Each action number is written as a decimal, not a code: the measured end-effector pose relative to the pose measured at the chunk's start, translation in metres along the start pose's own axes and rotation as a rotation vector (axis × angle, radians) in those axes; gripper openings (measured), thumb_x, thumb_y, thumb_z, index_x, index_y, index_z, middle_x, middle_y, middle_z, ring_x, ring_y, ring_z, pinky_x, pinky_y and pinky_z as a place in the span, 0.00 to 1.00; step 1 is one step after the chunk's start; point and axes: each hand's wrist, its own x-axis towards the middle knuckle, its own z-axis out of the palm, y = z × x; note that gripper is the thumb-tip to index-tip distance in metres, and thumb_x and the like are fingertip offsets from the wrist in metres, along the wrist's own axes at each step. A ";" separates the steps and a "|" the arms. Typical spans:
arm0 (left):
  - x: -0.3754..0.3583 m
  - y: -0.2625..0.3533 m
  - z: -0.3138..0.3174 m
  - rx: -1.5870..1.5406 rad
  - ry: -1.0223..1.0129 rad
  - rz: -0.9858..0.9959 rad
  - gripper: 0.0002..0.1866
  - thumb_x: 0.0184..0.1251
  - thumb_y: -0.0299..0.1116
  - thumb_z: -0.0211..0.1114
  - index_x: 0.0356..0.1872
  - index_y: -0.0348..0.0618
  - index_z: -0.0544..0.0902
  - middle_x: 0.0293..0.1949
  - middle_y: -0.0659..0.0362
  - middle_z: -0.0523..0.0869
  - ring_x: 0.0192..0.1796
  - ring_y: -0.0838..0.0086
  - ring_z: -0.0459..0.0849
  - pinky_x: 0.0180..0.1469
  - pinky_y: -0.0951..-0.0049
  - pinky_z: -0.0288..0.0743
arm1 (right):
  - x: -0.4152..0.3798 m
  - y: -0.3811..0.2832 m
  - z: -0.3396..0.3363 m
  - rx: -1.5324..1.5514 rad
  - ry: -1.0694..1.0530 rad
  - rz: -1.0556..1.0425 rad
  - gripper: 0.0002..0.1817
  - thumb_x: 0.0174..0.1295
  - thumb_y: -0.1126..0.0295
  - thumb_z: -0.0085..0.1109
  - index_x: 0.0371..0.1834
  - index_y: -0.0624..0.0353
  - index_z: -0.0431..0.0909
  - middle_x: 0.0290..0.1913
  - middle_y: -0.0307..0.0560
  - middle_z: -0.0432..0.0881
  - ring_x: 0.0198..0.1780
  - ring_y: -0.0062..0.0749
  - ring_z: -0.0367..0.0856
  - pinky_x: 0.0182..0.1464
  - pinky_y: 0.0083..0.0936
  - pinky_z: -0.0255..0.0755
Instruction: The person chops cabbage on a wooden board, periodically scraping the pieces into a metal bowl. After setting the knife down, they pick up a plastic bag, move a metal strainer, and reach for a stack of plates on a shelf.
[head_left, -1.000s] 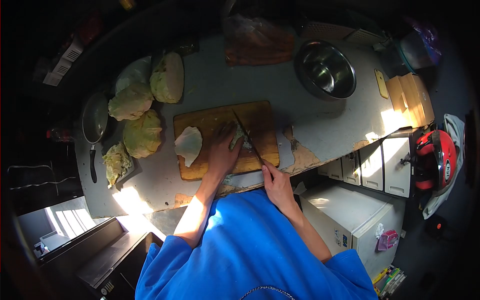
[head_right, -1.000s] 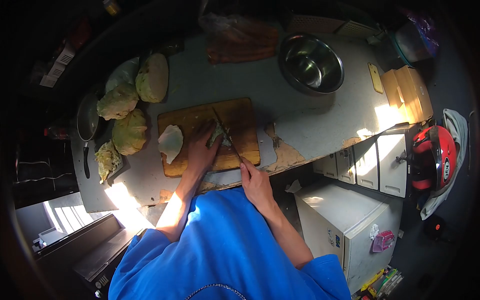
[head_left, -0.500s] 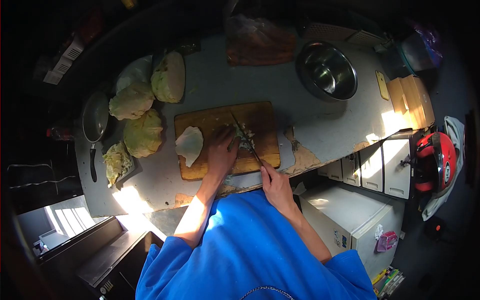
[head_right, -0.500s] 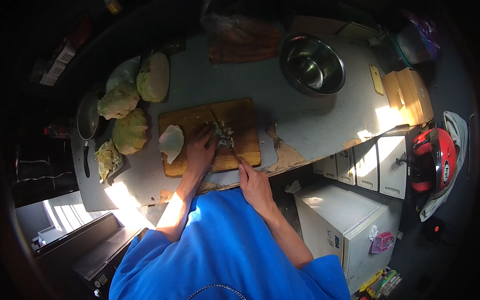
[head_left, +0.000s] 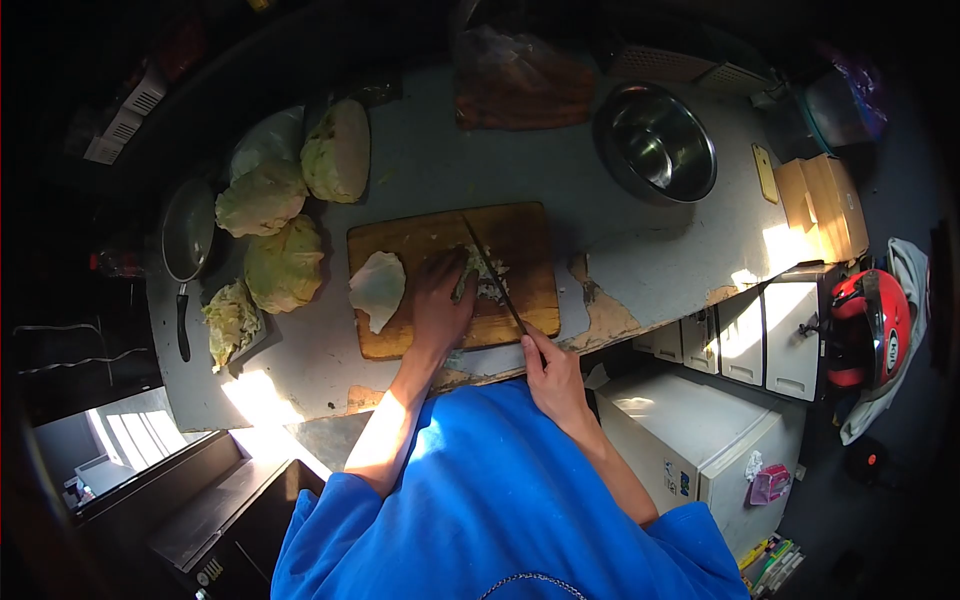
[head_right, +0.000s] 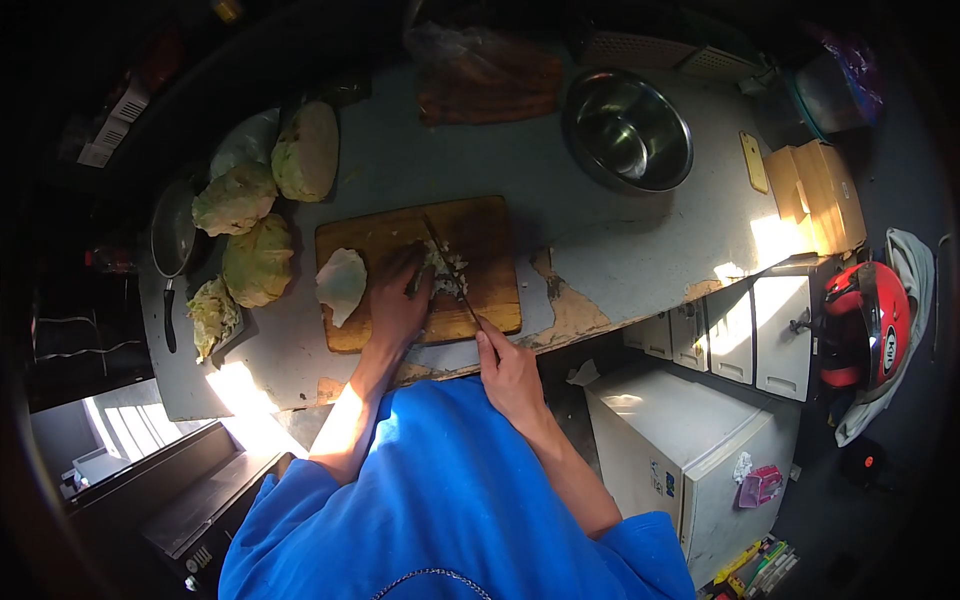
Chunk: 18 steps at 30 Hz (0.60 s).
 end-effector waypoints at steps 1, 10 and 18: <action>0.002 0.001 -0.001 -0.022 0.031 -0.009 0.13 0.65 0.28 0.68 0.49 0.35 0.88 0.55 0.48 0.87 0.61 0.49 0.80 0.64 0.54 0.74 | 0.000 0.000 0.000 0.011 0.014 -0.003 0.17 0.77 0.62 0.53 0.61 0.59 0.81 0.32 0.69 0.83 0.38 0.62 0.87 0.37 0.39 0.78; 0.041 -0.004 -0.009 0.144 -0.255 0.036 0.10 0.64 0.31 0.67 0.45 0.44 0.90 0.49 0.54 0.89 0.56 0.52 0.80 0.64 0.54 0.69 | 0.003 0.013 -0.003 0.078 0.010 0.083 0.18 0.78 0.59 0.52 0.60 0.57 0.82 0.27 0.66 0.82 0.29 0.51 0.87 0.34 0.34 0.75; 0.030 0.000 -0.003 0.202 -0.166 -0.046 0.08 0.63 0.32 0.69 0.39 0.43 0.90 0.45 0.56 0.89 0.55 0.53 0.79 0.61 0.54 0.70 | -0.001 0.003 -0.002 0.106 -0.043 0.131 0.18 0.79 0.60 0.52 0.60 0.58 0.82 0.30 0.67 0.83 0.33 0.50 0.88 0.38 0.33 0.77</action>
